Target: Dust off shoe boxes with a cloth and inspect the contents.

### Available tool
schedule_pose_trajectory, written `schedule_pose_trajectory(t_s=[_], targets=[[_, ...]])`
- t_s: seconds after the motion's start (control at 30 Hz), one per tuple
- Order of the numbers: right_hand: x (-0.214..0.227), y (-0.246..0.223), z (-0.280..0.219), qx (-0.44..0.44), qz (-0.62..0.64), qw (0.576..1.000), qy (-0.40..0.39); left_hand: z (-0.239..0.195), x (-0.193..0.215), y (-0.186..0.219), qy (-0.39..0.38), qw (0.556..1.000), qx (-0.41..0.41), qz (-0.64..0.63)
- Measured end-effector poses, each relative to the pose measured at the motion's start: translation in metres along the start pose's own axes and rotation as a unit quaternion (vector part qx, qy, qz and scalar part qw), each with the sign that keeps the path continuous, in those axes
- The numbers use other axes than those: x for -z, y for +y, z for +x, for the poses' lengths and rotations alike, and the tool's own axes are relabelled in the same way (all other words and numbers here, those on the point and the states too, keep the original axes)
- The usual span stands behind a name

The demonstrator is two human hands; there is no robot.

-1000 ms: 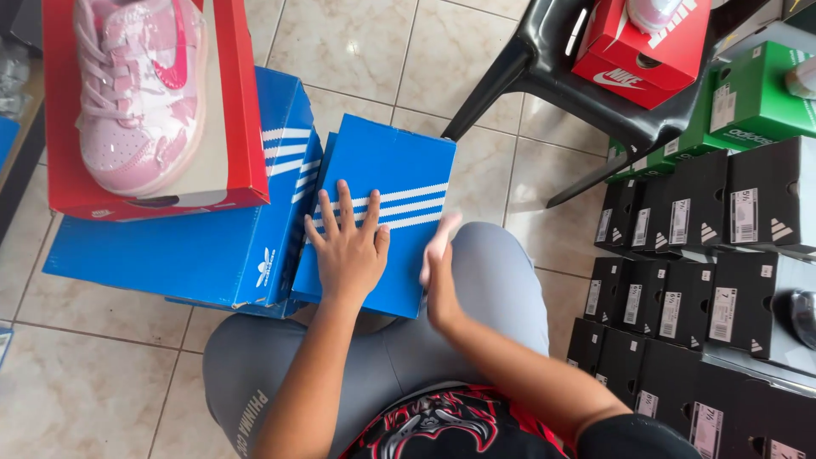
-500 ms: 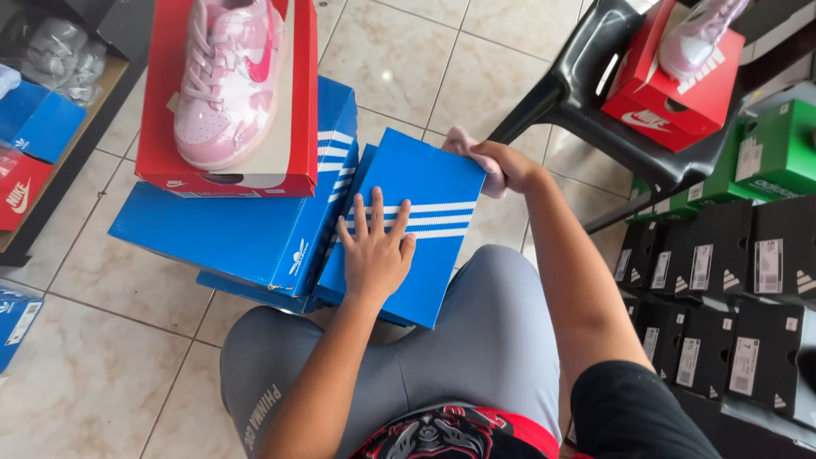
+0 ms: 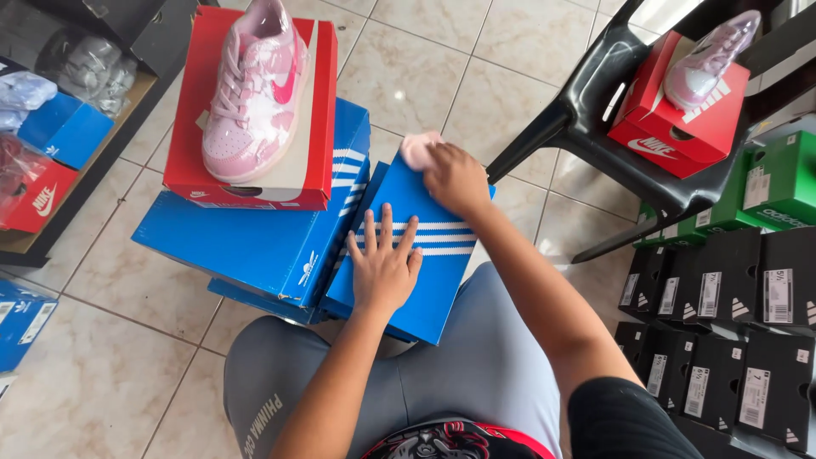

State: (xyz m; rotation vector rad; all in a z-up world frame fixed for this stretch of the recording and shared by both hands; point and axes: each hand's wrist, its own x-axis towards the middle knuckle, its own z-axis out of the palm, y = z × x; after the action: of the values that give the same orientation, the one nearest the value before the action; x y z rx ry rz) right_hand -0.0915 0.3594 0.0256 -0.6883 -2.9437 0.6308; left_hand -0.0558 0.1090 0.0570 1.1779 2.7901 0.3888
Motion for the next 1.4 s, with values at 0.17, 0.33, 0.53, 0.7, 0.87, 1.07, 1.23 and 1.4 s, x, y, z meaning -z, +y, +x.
schedule_pose_trajectory(t_s=[0.17, 0.33, 0.53, 0.7, 0.87, 1.07, 1.23, 1.4], targets=[[-0.01, -0.029, -0.105, 0.304, -0.192, 0.911, 0.204, 0.003, -0.035, -0.015, 0.075, 0.993, 0.005, -0.094], [0.032, -0.048, -0.131, 0.258, -0.177, 0.935, 0.165, -0.004, -0.009, -0.017, 0.114, 0.949, 0.027, -0.293], [0.016, -0.085, -0.126, 0.283, -0.25, 0.892, 0.249, -0.007, -0.005, -0.023, 0.175, 0.858, 0.001, -0.484], [0.016, -0.091, -0.19, 0.387, -0.116, 0.904, 0.139, -0.014, -0.001, -0.026, 0.206, 0.772, -0.005, -0.601], [0.02, -0.024, -0.117, 0.306, -0.205, 0.903, 0.219, -0.017, 0.003, -0.028, 0.269, 0.722, -0.029, -0.637], [0.004, -0.114, -0.171, 0.355, -0.183, 0.899, 0.178, -0.024, -0.002, -0.031, 0.302, 0.686, -0.066, -0.659], [0.027, -0.113, -0.204, 0.326, -0.011, 0.945, -0.02, -0.052, 0.033, -0.022, 0.291, 0.864, -0.163, -0.377], [0.059, -0.091, -0.148, 0.174, 0.313, 0.901, -0.244, -0.066, 0.007, 0.006, 0.224, 0.937, -0.196, -0.182]])
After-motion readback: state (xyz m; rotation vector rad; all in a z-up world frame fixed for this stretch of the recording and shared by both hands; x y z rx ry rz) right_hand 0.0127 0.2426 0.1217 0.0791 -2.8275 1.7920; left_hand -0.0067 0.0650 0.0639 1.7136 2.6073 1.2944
